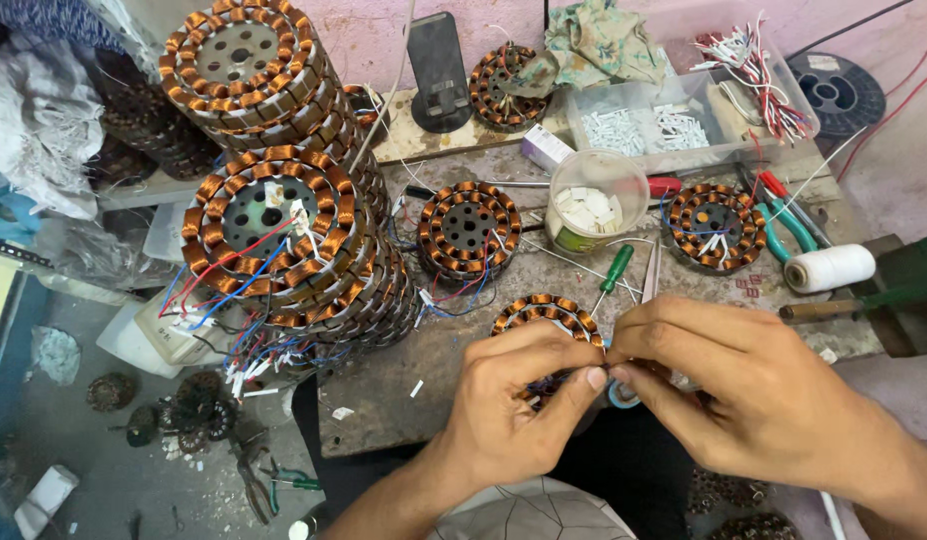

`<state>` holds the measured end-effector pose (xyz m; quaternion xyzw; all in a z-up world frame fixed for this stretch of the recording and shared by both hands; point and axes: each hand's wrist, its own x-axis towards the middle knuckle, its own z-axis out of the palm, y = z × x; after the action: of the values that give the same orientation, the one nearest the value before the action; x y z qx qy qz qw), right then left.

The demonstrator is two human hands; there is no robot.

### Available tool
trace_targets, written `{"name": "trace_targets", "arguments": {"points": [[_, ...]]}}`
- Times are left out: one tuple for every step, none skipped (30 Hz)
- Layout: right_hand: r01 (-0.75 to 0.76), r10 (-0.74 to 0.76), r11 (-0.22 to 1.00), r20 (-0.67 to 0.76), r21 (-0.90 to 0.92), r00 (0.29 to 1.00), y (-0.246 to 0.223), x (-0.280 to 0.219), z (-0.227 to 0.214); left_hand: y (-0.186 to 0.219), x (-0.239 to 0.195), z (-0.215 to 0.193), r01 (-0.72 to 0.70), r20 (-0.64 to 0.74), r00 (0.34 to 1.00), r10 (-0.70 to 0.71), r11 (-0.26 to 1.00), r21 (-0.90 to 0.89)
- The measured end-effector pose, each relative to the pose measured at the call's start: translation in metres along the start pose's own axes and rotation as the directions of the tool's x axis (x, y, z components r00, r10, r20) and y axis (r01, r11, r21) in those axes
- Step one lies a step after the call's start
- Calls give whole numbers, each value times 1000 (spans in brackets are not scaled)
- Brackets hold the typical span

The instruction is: The person wires a motor stator by hand, threading colored wires through the metal slots and securing them while sitting at a cluttered workbench with multiple finished stators nearby.

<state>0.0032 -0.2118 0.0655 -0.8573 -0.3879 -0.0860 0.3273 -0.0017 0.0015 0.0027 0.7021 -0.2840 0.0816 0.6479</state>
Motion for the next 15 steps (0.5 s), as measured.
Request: {"name": "trace_targets", "arguments": {"points": [[5,-5,1000,0,-25,1000,1,-1,0,-1,0,-1,-15,16,1000,15,1000,1],[9,-9,999,1,-50,1000,1,-2,1,-1,0,-1,-29,33,999,29,1000,1],[-19,19,998,1,-64,1000,2,-2,1,-2,0,-2,-45,48,998,45,999,2],[-47,47,996,1,-78,999,2,-3,3,-2,0,-1,-73,38,997,72,997,18],[-74,74,993,2,-91,997,2,-4,5,-2,0,-1,-99,27,995,99,994,36],[-75,76,995,14,-66,997,3,-5,5,-2,0,1,-126,15,992,126,991,53],[-74,76,996,29,-39,997,3,-6,5,-2,-1,2,-117,-10,993,118,991,69],[-75,75,997,44,-12,996,4,-7,5,-2,-1,5,-108,-35,993,111,991,85],[-130,129,992,84,2,988,4,-7,5,-2,-3,7,-96,-61,993,102,990,100],[-184,181,983,125,13,975,5,-8,5,-2,-4,9,-114,-73,990,122,988,106],[-239,232,971,165,21,959,5,-7,5,-3,-4,10,-132,-84,986,142,985,112],[-173,167,984,142,36,976,5,-6,4,-3,-4,11,-150,-95,982,161,982,118],[-109,102,993,117,50,988,5,-5,4,-4,-4,10,-139,-92,984,150,983,124],[-43,37,997,92,62,995,5,-3,3,-4,-4,9,-128,-88,986,140,983,129],[4,-7,999,93,35,996,4,-1,1,-5,-4,7,-116,-86,988,128,984,135]]}}
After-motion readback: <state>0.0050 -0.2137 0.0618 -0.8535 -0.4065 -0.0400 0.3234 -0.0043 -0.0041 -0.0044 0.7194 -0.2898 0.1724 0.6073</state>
